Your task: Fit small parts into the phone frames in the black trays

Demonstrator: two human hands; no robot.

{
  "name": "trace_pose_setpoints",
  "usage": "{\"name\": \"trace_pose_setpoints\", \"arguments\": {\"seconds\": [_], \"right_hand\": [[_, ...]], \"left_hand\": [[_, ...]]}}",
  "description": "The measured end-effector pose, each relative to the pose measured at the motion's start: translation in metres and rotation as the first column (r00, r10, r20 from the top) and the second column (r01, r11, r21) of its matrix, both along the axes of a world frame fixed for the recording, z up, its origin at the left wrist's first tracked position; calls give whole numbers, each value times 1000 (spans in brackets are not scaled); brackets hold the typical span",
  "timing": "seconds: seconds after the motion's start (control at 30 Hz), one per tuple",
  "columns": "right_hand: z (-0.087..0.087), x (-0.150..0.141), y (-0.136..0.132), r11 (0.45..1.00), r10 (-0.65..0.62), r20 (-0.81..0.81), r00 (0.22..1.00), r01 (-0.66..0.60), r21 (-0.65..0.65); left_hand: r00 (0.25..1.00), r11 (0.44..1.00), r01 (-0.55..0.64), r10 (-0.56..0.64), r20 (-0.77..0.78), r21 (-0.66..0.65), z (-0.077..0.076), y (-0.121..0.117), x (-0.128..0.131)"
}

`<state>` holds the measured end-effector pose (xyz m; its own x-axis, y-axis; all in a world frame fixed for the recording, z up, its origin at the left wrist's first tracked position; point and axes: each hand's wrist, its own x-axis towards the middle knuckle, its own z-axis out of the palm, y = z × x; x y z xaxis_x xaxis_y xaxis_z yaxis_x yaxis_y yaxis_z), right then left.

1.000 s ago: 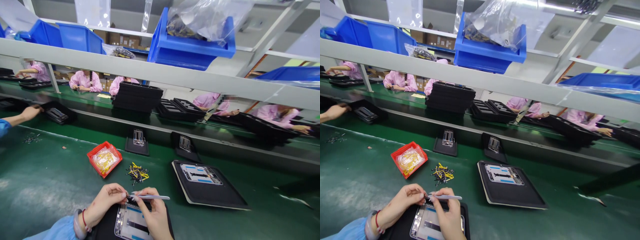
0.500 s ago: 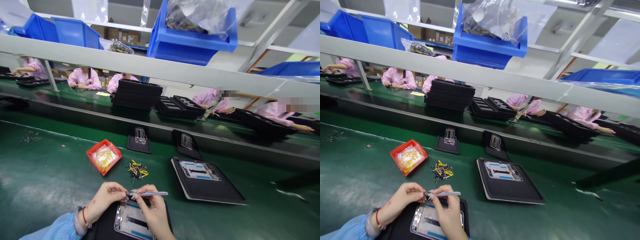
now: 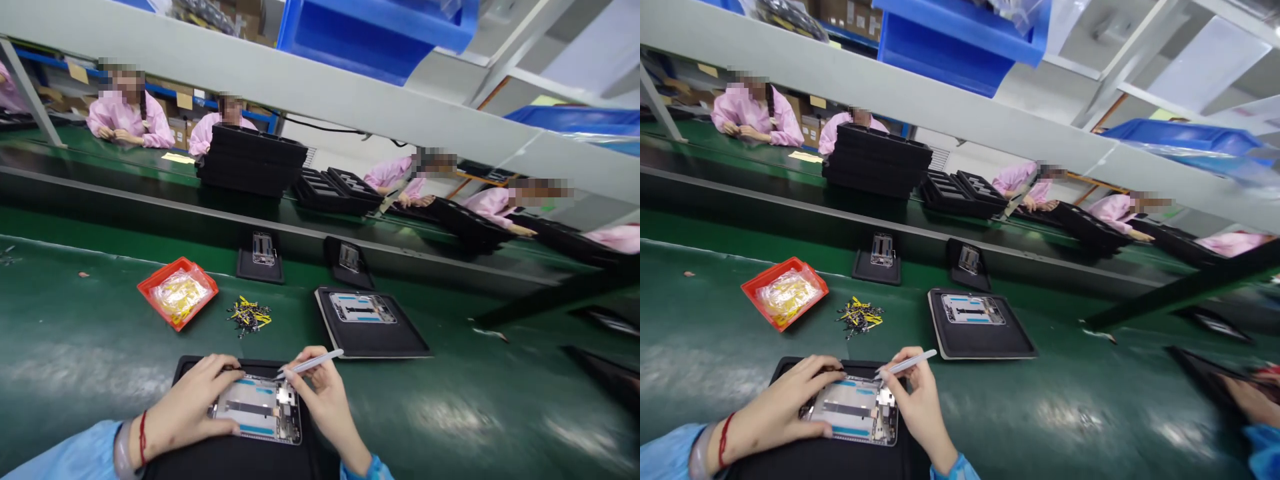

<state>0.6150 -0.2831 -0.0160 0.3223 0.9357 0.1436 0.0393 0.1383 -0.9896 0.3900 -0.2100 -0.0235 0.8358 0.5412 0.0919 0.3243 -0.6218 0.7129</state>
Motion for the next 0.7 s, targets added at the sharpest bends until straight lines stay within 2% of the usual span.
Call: {"name": "trace_pose_setpoints", "arguments": {"seconds": [0.07,0.13,0.27,0.33,0.5,0.7], "right_hand": [[-7,9,-7,999,-1,-76,997,-2,-34],[-13,15,-11,999,-9,-172,985,0,-55],[-16,17,-14,997,-61,-318,946,40,-73],[-17,16,-14,995,-87,-350,933,65,-74],[-23,10,-14,993,-106,-377,920,77,-90],[-24,8,-20,995,-22,-294,955,-6,-96]], "left_hand": [[991,991,41,-24,-133,125,3,-8,4],[972,981,70,-26,-233,183,9,-13,13],[947,981,117,-63,-316,154,23,-12,37],[941,978,110,-46,-336,177,24,-9,49],[951,938,72,38,-307,339,8,-7,60],[988,964,55,-16,-151,262,3,-8,52]]}}
